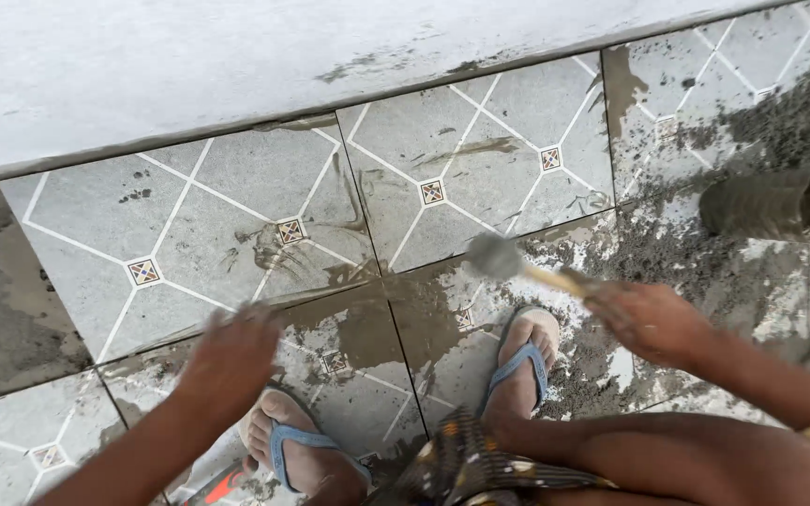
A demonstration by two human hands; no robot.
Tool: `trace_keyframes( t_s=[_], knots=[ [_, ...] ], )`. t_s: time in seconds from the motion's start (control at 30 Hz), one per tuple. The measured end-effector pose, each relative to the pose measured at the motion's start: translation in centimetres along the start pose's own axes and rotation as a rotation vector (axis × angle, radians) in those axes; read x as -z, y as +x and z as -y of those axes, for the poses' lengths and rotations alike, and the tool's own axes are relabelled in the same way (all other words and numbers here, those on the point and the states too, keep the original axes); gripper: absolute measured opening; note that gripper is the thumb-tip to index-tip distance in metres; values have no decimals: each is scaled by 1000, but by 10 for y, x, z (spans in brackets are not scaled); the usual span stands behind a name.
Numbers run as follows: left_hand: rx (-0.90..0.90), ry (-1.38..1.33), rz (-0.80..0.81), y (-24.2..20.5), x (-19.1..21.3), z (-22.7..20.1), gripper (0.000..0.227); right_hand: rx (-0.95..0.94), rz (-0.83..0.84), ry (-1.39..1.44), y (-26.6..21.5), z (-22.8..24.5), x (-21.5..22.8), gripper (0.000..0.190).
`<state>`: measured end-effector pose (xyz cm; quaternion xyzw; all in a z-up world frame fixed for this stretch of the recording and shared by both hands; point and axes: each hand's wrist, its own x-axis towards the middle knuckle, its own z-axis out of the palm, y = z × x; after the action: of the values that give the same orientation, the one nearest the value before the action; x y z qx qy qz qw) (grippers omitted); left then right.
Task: The recorder is laying tiles on a floor using mortar, a mallet, and a trowel.
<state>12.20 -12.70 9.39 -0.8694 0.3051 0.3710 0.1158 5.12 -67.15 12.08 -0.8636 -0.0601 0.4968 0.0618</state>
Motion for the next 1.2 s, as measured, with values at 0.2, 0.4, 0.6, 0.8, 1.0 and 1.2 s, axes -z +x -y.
trace_keyframes(
  t_s=[0.2,0.4,0.6,0.8,1.0,1.2],
  knots=[
    [-327,201,-147,115,57,-101,93,-192,-457,576,4,-7,-53,62],
    [-208,154,-97,107,-13,-132,96,-57,-560,992,27,12,-69,58],
    [-176,118,-143,90,-13,-127,91,167,-579,910,55,18,-59,54],
    [-204,84,-173,86,-8,-132,90,174,-532,876,54,21,-49,50],
    [-227,77,-194,88,-14,-130,85,216,-671,822,45,0,-75,48],
    [-198,4,-201,99,-31,-112,78,149,-618,790,43,1,-83,51]
  ],
)
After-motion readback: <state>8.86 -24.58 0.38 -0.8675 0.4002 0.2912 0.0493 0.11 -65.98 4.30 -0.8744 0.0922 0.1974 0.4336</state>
